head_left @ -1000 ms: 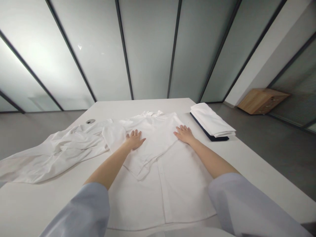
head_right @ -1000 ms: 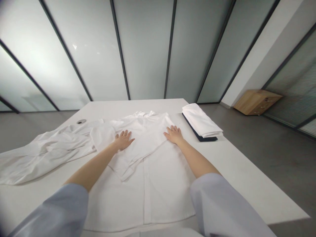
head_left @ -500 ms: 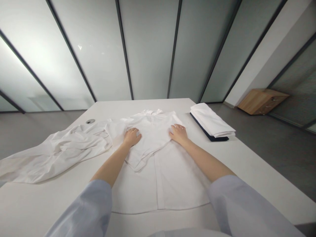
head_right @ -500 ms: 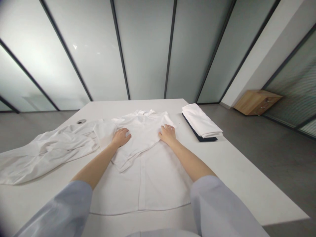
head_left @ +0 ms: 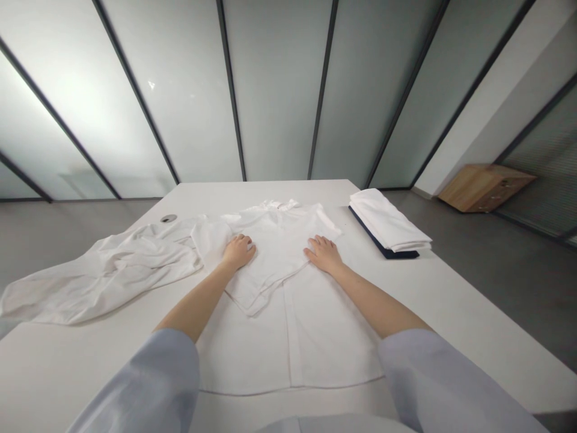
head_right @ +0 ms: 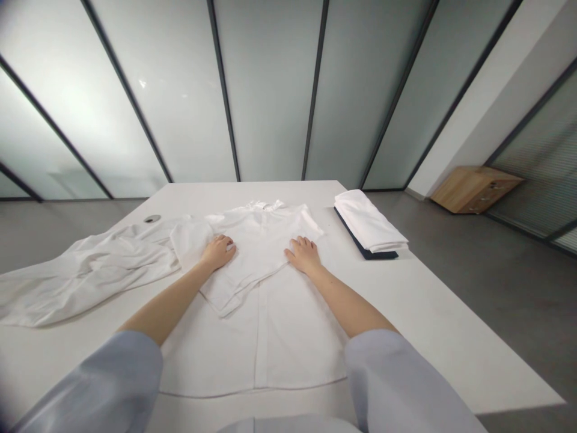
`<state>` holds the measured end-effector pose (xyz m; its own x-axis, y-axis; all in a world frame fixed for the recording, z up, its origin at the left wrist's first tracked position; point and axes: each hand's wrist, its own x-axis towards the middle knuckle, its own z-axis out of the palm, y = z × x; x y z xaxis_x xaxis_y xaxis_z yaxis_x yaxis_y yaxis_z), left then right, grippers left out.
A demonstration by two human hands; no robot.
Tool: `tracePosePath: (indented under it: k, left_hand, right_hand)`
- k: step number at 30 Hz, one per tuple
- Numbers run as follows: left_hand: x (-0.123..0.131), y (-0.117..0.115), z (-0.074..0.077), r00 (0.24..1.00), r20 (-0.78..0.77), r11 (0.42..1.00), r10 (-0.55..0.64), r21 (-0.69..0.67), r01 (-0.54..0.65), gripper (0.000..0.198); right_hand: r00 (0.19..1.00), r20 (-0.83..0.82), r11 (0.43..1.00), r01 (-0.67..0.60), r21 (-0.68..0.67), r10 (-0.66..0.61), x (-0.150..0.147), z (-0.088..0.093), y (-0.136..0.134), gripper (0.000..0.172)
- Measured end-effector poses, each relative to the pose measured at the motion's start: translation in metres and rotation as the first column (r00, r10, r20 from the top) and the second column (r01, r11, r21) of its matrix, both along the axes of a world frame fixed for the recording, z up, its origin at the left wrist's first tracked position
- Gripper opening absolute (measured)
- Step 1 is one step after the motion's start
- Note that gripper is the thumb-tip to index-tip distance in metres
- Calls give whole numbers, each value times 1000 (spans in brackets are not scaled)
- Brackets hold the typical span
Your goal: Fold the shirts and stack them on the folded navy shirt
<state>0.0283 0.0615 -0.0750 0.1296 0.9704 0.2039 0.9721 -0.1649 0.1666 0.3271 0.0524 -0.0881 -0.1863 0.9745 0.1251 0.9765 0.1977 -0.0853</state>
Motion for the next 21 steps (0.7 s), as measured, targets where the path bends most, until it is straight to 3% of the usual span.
tracePosePath:
  k: [5,9,14,16,18,21]
  left_hand:
    - [-27,2,8,994,-90,998,-67,3,67,31]
    - [-45,0,3,971,-149,982,-189,-8,189,39]
    - [-56,1,-1,984,-103,989,-149,-15,148,35]
    - [-62,6,4,996,2,996,-90,14,90,30]
    - [-68,14,15,979,203,997,2,77,-18,27]
    - [-69,25,38,827,552,975,106,108,-197,26]
  right_hand:
    - [1000,-3,1000,6,-10,-6,-1,2,0,48]
    - [1000,-5,1000,11,-20,-11,-1,3,0,47]
    - [1000,-13,1000,7,-26,-7,-2,4,1,47]
    - [1000,-14,1000,-1,-21,0,-2,4,1,46]
    - [1000,-11,1000,-4,-16,3,-1,4,0,46]
    - [1000,-24,1000,-8,5,9,-2,5,0,43]
